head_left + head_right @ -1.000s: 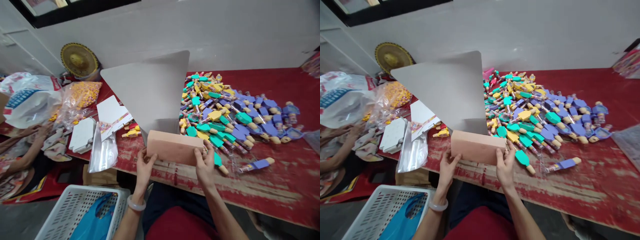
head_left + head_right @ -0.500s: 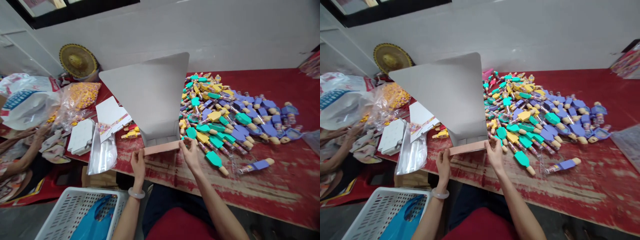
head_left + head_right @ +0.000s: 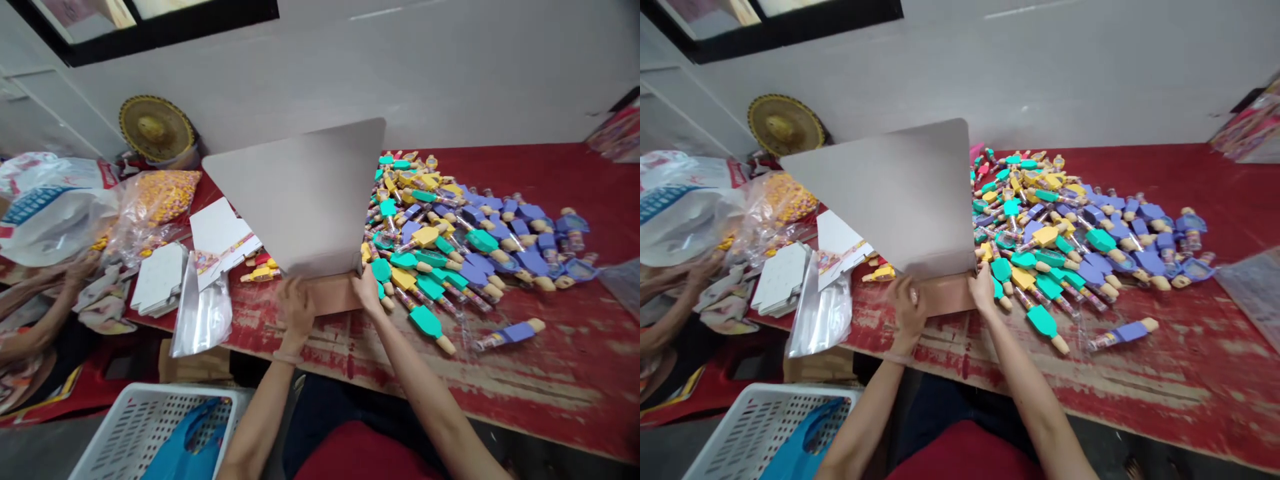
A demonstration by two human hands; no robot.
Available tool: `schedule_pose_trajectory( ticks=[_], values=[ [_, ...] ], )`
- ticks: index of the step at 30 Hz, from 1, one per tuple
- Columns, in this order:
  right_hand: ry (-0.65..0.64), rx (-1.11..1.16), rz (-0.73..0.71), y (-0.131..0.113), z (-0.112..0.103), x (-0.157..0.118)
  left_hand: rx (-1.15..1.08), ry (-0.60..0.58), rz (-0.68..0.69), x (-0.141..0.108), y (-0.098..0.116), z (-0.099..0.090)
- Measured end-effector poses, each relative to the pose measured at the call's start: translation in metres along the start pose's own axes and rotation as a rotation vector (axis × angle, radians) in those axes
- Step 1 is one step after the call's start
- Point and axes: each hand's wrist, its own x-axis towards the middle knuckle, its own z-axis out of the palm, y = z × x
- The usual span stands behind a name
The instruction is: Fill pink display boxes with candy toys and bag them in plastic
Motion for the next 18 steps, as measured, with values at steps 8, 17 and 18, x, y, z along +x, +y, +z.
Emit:
schedule_pose_trajectory(
  ticks=[8, 17, 18],
  values=[
    [0.042, -0.357, -0.152, 0.038, -0.069, -0.031, 0.126, -0.441, 0.204, -0.001, -0.001, 0.033],
    [0.002, -0.343, -0.176, 0.034, -0.168, -0.077, 0.166, -0.499, 0.254, -0.04, 0.003, 0.055],
    [0.053, -0.323, -0.165, 0.021, -0.187, -0.083, 0.173, -0.482, 0.255, -0.04, 0.006, 0.062]
  ],
)
